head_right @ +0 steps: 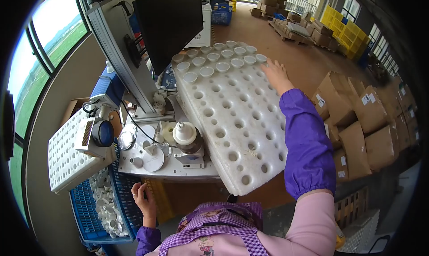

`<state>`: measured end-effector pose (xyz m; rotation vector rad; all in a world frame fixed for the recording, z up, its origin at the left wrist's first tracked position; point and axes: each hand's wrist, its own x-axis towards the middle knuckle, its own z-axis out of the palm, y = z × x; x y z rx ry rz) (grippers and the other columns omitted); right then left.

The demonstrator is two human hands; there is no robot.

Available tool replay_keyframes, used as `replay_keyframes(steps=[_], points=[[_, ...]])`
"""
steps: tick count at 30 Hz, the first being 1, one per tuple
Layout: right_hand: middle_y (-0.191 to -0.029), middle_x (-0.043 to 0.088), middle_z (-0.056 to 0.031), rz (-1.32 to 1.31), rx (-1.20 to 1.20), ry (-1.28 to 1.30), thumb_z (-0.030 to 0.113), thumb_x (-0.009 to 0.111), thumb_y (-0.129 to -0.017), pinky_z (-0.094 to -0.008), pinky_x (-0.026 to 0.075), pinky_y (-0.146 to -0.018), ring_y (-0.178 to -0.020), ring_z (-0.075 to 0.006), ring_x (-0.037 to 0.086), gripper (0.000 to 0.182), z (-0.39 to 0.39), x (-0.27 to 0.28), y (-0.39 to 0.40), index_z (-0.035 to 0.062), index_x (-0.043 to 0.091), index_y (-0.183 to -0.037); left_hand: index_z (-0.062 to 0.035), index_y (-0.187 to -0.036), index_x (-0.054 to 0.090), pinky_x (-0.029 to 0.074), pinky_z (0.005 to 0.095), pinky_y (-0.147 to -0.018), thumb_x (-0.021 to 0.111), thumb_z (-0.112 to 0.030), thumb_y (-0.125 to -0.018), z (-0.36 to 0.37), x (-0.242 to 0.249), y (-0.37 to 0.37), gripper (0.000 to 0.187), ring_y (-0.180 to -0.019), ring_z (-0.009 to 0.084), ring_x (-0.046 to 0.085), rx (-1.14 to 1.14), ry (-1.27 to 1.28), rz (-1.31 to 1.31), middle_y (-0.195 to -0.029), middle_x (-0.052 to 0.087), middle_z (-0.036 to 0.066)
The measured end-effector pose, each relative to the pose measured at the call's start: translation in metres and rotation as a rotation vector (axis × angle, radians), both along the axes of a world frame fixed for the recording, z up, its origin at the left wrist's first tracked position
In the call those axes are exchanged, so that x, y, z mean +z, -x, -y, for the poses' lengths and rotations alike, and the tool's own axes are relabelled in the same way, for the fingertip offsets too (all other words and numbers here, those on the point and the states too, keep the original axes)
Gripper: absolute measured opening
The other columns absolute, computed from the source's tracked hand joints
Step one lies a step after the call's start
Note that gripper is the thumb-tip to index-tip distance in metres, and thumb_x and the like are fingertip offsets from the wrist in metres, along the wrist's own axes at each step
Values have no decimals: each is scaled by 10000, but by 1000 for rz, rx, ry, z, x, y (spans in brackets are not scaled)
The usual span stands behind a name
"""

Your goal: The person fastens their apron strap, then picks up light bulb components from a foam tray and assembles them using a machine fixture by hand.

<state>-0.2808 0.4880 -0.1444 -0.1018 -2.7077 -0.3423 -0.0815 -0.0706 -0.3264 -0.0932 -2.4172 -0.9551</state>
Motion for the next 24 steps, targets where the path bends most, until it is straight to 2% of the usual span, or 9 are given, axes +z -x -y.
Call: replay_keyframes(steps=[3, 6, 9, 11, 12, 14, 18, 22, 24], points=[[-1234, 497, -146, 83, -1, -111, 54, 498, -834, -456, 401, -957, -1126, -328, 494, 297, -21, -5, 16, 123, 610, -1100, -22, -959, 626, 443, 368, -792, 601, 68, -772, -25, 3, -8, 209, -919, 295, 534, -2, -105, 27, -1002, 539, 147], [-1093, 535, -124, 112, 46, -183, 92, 443, -867, -443, 424, -906, -1055, -292, 516, 217, -29, -1, 23, 101, 578, -1038, -20, -934, 634, 448, 351, -737, 623, 66, -763, -50, 20, -11, 192, -866, 276, 535, -53, -144, 18, -941, 552, 129], [-1015, 555, -128, 72, 59, -220, 49, 525, -812, -451, 450, -826, -969, -338, 555, 233, -26, 18, 11, 112, 610, -1019, -26, -919, 641, 436, 341, -707, 646, 64, -745, -72, 43, -9, 196, -825, 259, 521, -78, -128, -38, -911, 546, 116], [-926, 549, -148, -122, 16, 157, 86, 601, -748, -440, 455, -748, -901, -357, 560, 186, -16, 31, -1, 78, 612, -933, -34, -912, 646, 424, 330, -681, 667, 67, -723, -87, 57, -5, 215, -795, 244, 505, -98, -122, -111, -880, 541, 102], [-926, 549, -148, -122, 12, 151, 86, 601, -748, -440, 455, -748, -901, -357, 560, 186, -12, 31, -7, 78, 612, -933, -34, -912, 646, 424, 330, -681, 667, 67, -723, -94, 61, -4, 215, -795, 244, 505, -102, -129, -110, -880, 541, 102], [-814, 579, -166, -119, 202, 382, 145, 646, -697, -433, 463, -706, -816, -374, 576, 181, 0, 30, -20, 42, 622, -842, -41, -912, 648, 419, 328, -668, 678, 70, -711, -107, 67, -1, 231, -788, 239, 498, -188, -190, -138, -860, 536, 96], [-728, 611, -183, 61, 100, 491, 214, 653, -696, -423, 477, -668, -731, -366, 601, 205, 67, 43, -41, 26, 640, -777, -44, -905, 645, 407, 321, -636, 687, 72, -698, -130, 81, 2, 241, -744, 230, 489, -319, -244, -140, -818, 530, 80], [-681, 648, -167, 202, 19, 576, 249, 669, -694, -399, 498, -630, -673, -323, 641, 250, 84, 35, -2, 12, 670, -773, -13, -877, 641, 418, 290, -622, 673, 83, -717, -143, 93, 0, 190, -746, 214, 516, -417, -254, -135, -838, 544, 99], [-674, 658, -150, 290, -51, 577, 265, 681, -689, -385, 505, -631, -676, -297, 656, 271, 99, 40, 12, 9, 679, -779, -43, -902, 644, 403, 319, -624, 699, 51, -699, -145, 92, -3, 230, -728, 224, 488, -430, -269, -144, -815, 543, 76]])
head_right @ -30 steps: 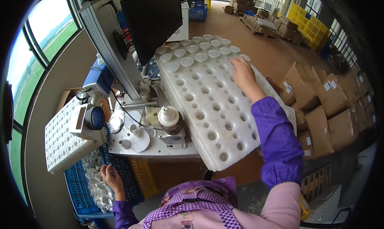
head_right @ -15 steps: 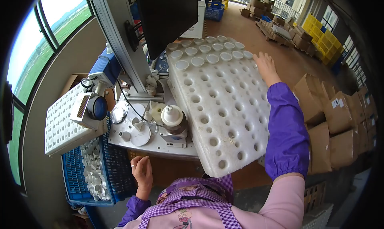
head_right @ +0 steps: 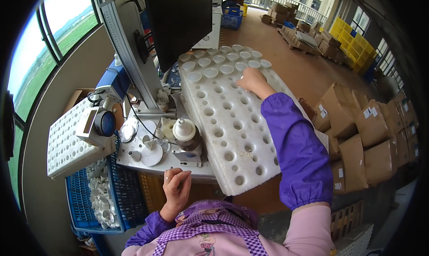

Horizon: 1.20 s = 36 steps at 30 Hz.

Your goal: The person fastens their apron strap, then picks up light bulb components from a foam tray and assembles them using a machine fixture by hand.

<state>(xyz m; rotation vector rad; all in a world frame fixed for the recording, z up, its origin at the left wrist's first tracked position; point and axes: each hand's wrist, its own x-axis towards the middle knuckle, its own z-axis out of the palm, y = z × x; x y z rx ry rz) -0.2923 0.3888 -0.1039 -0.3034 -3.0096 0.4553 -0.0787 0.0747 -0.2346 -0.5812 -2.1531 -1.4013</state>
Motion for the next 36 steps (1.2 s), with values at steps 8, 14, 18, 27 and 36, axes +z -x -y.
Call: replay_keyframes(steps=[8, 14, 18, 27, 36], points=[[-1079, 652, -126, 326, -200, -390, 186, 679, -690, -359, 530, -752, -1014, -243, 630, 352, 33, -2, 33, 75, 679, -1024, -41, -897, 647, 415, 323, -647, 697, 37, -708, 10, 2, -15, 210, -743, 234, 502, 48, -23, 40, -825, 551, 79], [-1060, 662, -119, 34, -227, -313, 160, 695, -656, -385, 524, -761, -983, -279, 637, 363, 21, -2, 30, 76, 679, -1009, -37, -904, 647, 428, 325, -668, 694, 37, -713, 21, -5, -20, 211, -763, 240, 514, 81, -49, 67, -838, 552, 92], [-957, 674, -146, 12, -187, -307, 230, 699, -634, -405, 519, -717, -914, -297, 645, 423, 5, 19, 11, 66, 663, -1022, -31, -899, 646, 429, 318, -655, 693, 44, -715, 25, -4, -19, 204, -761, 236, 518, 78, -53, 57, -833, 553, 92], [-817, 646, -184, -107, -62, -242, 208, 715, -579, -410, 478, -670, -777, -332, 624, 339, -22, 27, -112, 29, 626, -853, -39, -900, 657, 418, 308, -632, 702, 40, -713, 29, 8, -6, 208, -741, 221, 502, 45, -105, 79, -826, 553, 75], [-699, 609, -204, -157, -76, -114, 199, 733, -592, -418, 462, -610, -675, -351, 603, 329, -43, -31, -153, 8, 580, -811, -49, -1079, 633, 398, 350, -799, 746, -87, -704, 15, 59, 67, 393, -929, 272, 461, 95, 68, 6, -987, 531, 117]])
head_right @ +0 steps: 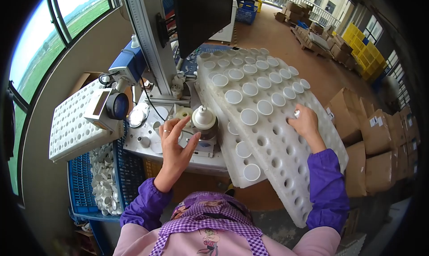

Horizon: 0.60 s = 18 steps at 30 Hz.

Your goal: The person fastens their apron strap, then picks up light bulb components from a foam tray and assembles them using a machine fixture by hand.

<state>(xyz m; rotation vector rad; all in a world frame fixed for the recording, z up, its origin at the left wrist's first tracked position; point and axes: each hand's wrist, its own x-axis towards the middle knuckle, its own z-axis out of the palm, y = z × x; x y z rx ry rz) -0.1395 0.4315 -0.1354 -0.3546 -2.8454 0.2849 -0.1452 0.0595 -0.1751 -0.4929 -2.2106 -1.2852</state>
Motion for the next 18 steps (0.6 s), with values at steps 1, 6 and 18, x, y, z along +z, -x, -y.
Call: replay_keyframes(steps=[1, 6, 18], points=[[-676, 602, -198, -60, 30, -30, 205, 744, -594, -418, 458, -599, -650, -346, 595, 339, -1, -4, -3, 6, 575, -810, -53, -1124, 619, 381, 355, -855, 759, -121, -701, -3, 5, 8, 450, -983, 284, 442, -2, 40, 20, -1051, 518, 131], [-718, 542, -132, -59, 26, 181, 193, 752, -657, -346, 433, -631, -683, -249, 527, 315, -1, 7, -15, 16, 535, -801, -46, -1122, 628, 380, 371, -884, 749, -183, -725, -21, 6, 43, 437, -1015, 298, 434, -71, 134, 104, -1090, 515, 142], [-872, 499, -28, -338, 383, 449, 349, 687, -821, -251, 426, -668, -740, -140, 485, 312, 72, 34, -29, 63, 649, -941, -71, -988, 672, 371, 306, -822, 741, -114, -738, -1, 16, 9, 263, -922, 202, 446, -227, -186, 202, -943, 547, 54]])
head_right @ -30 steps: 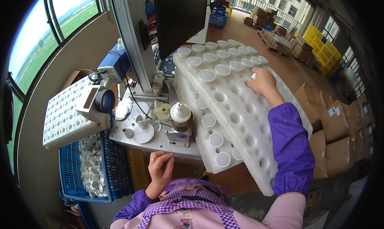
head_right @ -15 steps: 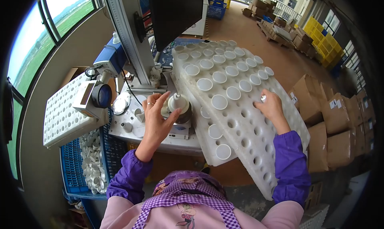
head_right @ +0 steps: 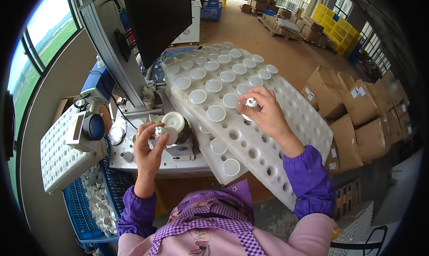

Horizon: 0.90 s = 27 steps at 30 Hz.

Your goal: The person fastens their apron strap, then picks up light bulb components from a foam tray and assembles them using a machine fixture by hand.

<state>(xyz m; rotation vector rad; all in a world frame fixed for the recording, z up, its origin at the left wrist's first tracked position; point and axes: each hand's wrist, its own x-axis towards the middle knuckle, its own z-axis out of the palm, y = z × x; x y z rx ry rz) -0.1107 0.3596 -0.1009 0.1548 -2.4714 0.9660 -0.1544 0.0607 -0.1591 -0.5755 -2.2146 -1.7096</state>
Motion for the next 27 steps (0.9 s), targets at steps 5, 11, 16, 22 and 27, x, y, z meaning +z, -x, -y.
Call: replay_keyframes(steps=[5, 11, 16, 22, 27], points=[[-889, 501, -13, 151, 271, 170, 381, 722, -766, -238, 416, -646, -739, -112, 483, 339, 58, 3, 24, 72, 670, -896, -48, -1007, 660, 408, 293, -806, 720, -96, -760, 19, -19, -35, 259, -922, 193, 502, -24, -40, 84, -979, 575, 69], [-793, 505, -1, 245, 445, 51, 268, 760, -747, -243, 391, -637, -734, -106, 486, 261, 113, -16, 71, 45, 655, -833, -32, -1035, 647, 386, 256, -811, 709, -84, -788, 39, -38, -56, 260, -919, 135, 495, -31, -94, 148, -1023, 566, 48], [-819, 526, -36, 85, 539, -49, 208, 767, -716, -276, 421, -648, -733, -146, 518, 243, 125, -27, 97, 38, 646, -841, -35, -1035, 648, 401, 272, -831, 705, -101, -797, 52, -45, -65, 253, -947, 154, 505, 10, -153, 219, -1025, 572, 54], [-886, 545, -45, 91, 634, -123, 134, 728, -736, -285, 452, -702, -788, -167, 553, 197, 127, -36, 101, 33, 624, -869, -41, -1020, 654, 409, 283, -821, 707, -129, -798, 61, -52, -69, 244, -942, 171, 512, 54, -197, 251, -999, 586, 53], [-787, 574, -17, 312, 407, 8, 123, 765, -719, -270, 459, -632, -695, -95, 539, 304, 131, -27, 92, 15, 574, -930, -39, -1017, 652, 412, 276, -811, 706, -123, -797, 63, -56, -69, 241, -924, 164, 515, 44, -205, 266, -999, 588, 52]])
